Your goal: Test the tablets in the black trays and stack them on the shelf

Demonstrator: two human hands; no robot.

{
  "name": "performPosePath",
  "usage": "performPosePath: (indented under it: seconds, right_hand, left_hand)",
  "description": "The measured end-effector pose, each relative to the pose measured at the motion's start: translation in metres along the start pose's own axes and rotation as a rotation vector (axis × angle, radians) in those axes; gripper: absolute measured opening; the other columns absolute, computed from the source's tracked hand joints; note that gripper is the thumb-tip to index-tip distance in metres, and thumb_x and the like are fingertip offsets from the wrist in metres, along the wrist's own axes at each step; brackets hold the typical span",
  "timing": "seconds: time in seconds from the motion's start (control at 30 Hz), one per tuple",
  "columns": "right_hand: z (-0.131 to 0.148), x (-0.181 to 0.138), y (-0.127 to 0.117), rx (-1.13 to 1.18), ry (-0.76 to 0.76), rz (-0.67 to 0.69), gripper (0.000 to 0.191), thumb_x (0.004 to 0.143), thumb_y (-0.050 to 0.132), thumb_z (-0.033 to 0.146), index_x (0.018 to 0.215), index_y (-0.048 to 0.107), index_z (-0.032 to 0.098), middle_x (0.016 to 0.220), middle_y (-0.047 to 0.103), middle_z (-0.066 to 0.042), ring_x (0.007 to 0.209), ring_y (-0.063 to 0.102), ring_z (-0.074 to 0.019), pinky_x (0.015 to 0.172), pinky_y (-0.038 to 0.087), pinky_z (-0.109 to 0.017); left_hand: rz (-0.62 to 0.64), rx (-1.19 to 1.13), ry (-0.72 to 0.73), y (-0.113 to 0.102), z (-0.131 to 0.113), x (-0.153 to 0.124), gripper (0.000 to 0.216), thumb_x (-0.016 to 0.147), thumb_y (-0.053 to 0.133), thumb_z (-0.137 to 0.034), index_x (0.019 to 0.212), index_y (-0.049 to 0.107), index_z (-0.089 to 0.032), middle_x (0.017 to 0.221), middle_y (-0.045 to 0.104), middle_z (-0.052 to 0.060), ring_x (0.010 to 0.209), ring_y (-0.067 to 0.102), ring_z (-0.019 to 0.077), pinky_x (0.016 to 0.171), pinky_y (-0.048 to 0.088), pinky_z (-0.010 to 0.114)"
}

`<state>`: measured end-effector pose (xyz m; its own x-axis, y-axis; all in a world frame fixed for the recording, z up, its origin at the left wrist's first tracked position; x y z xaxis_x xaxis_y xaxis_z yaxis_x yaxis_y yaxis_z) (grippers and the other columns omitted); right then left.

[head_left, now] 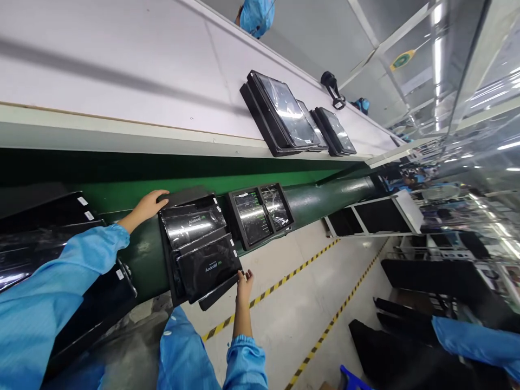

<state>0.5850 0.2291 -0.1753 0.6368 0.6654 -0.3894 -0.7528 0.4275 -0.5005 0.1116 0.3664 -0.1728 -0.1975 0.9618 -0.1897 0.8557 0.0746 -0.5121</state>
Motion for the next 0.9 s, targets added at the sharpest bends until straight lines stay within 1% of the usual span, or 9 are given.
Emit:
performPosePath:
  seconds: [0.1,0.17,0.27,0.37,0.43,0.53,0.63,0.77,0.9]
  right_hand:
    - [0.003,-0.038,0.027,-0.051,-0.167,-0.009,0.064,0.066,0.061,0.044,0.122,0.050,0.015,0.139,0.048,-0.020,0.135,0.042,-0.0296,0.113,0.034,-0.041]
    - [0.006,-0.077,0.058,-0.100,-0.377,0.112,0.054,0.076,0.056,0.042,0.122,0.053,0.014,0.136,0.051,-0.019,0.133,0.043,-0.0278,0.116,0.029,-0.042]
    - [0.009,-0.154,0.114,-0.192,-0.698,0.487,0.035,0.088,0.046,0.032,0.116,0.060,0.016,0.124,0.060,-0.015,0.120,0.055,-0.0246,0.109,0.040,-0.043]
    - [0.010,-0.236,0.166,-0.314,-0.965,0.903,0.033,0.088,0.048,0.021,0.118,0.063,0.019,0.120,0.065,-0.010,0.118,0.056,-0.0212,0.106,0.045,-0.039]
    - [0.008,-0.282,0.193,-0.431,-1.189,1.101,0.035,0.090,0.053,0.023,0.123,0.062,0.021,0.126,0.063,-0.008,0.131,0.047,-0.0220,0.112,0.040,-0.039]
    - [0.005,-0.329,0.223,-0.611,-1.487,1.248,0.044,0.092,0.056,0.031,0.134,0.055,0.019,0.137,0.055,-0.010,0.142,0.033,-0.0267,0.116,0.035,-0.043]
    - [0.001,-0.357,0.245,-0.777,-1.655,1.283,0.049,0.090,0.059,0.032,0.135,0.052,0.014,0.129,0.058,-0.013,0.127,0.047,-0.0287,0.103,0.047,-0.042]
    - [0.001,-0.382,0.273,-0.959,-1.694,1.270,0.054,0.090,0.059,0.035,0.139,0.047,0.018,0.115,0.063,-0.012,0.102,0.061,-0.0269,0.081,0.056,-0.040]
    - [0.005,-0.401,0.307,-1.168,-1.601,1.296,0.065,0.089,0.059,0.041,0.148,0.037,0.023,0.118,0.066,-0.015,0.092,0.069,-0.0286,0.067,0.059,-0.039]
  left_hand:
    - [-0.131,0.158,-0.031,-0.062,0.021,-0.035,0.041,0.087,0.050,-0.037,0.121,0.064,-0.020,0.130,0.063,0.008,0.124,0.055,0.0232,0.110,0.039,0.033]
    - [-0.289,0.278,-0.152,-0.112,0.045,-0.064,0.045,0.090,0.043,-0.036,0.124,0.062,-0.015,0.128,0.062,0.014,0.124,0.053,0.0272,0.111,0.037,0.039]
    - [-0.503,0.439,-0.396,-0.178,0.088,-0.116,0.057,0.092,0.034,-0.040,0.134,0.053,-0.007,0.132,0.053,0.024,0.128,0.045,0.0400,0.107,0.036,0.055]
    - [-0.515,0.519,-0.577,-0.217,0.126,-0.170,0.065,0.090,0.032,-0.046,0.134,0.052,-0.003,0.134,0.050,0.031,0.125,0.044,0.0499,0.099,0.038,0.065]
    - [-0.451,0.539,-0.607,-0.228,0.146,-0.199,0.063,0.091,0.031,-0.046,0.134,0.053,-0.005,0.136,0.050,0.030,0.123,0.047,0.0495,0.097,0.040,0.065]
    - [-0.369,0.559,-0.554,-0.233,0.167,-0.224,0.059,0.093,0.031,-0.045,0.141,0.047,-0.014,0.148,0.044,0.020,0.126,0.047,0.0450,0.101,0.040,0.061]
    - [-0.327,0.543,-0.538,-0.237,0.180,-0.224,0.062,0.094,0.034,-0.046,0.146,0.038,-0.013,0.152,0.036,0.020,0.130,0.045,0.0420,0.106,0.040,0.054]
    - [-0.265,0.452,-0.613,-0.249,0.195,-0.205,0.066,0.091,0.042,-0.051,0.142,0.038,-0.010,0.149,0.030,0.027,0.122,0.055,0.0399,0.099,0.047,0.049]
    - [-0.227,0.376,-0.612,-0.256,0.202,-0.199,0.065,0.087,0.043,-0.059,0.137,0.044,-0.017,0.147,0.034,0.022,0.119,0.058,0.0409,0.101,0.046,0.053]
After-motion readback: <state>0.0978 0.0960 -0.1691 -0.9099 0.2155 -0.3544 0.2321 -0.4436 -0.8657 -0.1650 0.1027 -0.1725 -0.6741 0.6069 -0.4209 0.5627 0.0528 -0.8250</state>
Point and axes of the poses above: each hand's wrist, its own x-axis towards the middle knuckle, its own y-axis out of the palm, z = x × y, the point moved 1 cm from there along x, towards the middle knuckle
